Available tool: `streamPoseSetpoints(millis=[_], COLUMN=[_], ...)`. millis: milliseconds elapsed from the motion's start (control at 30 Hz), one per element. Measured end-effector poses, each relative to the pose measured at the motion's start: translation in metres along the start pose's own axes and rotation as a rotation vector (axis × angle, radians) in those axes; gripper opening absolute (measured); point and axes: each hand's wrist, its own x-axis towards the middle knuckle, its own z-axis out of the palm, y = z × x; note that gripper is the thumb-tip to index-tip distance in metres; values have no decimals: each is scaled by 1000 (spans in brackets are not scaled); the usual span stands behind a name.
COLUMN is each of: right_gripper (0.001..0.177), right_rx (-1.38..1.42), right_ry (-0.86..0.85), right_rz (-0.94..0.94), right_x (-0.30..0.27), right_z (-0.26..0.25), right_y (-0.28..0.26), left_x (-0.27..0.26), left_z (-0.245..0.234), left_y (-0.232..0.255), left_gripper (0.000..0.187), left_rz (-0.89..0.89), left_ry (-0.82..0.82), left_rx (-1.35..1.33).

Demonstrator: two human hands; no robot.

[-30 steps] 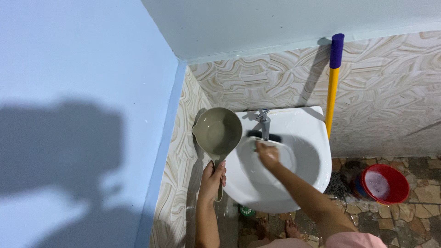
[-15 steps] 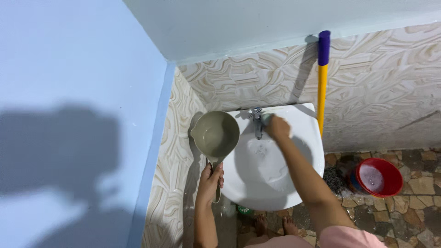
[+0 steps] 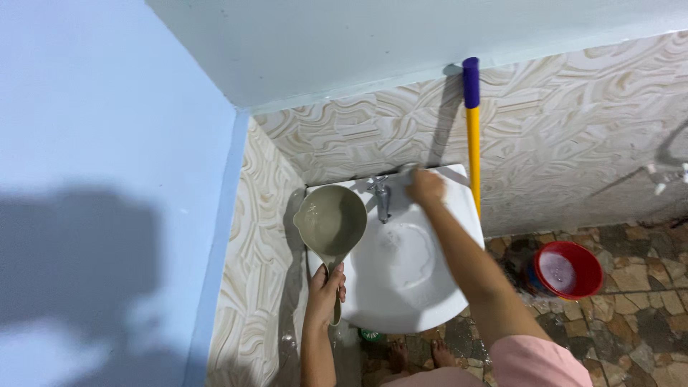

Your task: The person cleans a bathroom by scrubbing the wall tiles, a sink, and the top of a toilet tank using a hand brush and soap from a bucket, rinsing the surfaces with water from a scoop.

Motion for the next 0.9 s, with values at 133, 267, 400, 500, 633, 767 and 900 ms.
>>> streamPoseSetpoints(millis=[133, 267, 400, 500, 633, 767, 900], right_gripper=[32, 58, 59, 59, 55, 54, 57], right_rx=[-18, -41, 123, 209, 349, 65, -91], right_ry=[-79, -164, -109, -246, -420, -192, 5], right_rz=[-151, -179, -172, -144, 95, 62, 71], right_x=[-4, -20, -10, -11, -55, -107, -137], right_z=[39, 37, 29, 20, -7, -43, -71], right_y=[-23, -1, 46, 68, 99, 115, 117], left_x=[3, -1, -1, 0, 4, 7, 9], left_z=[13, 8, -2, -4, -6, -5, 0], left_y=[2, -1, -5, -12, -14, -9, -8], left_gripper=[27, 29, 27, 26, 27, 25, 25], left_rz=[6, -11, -19, -7, -9, 0, -9], left_ry=[-16, -13, 5, 12, 25, 12, 8], left_rx=[-27, 20, 30, 6, 3, 15, 2])
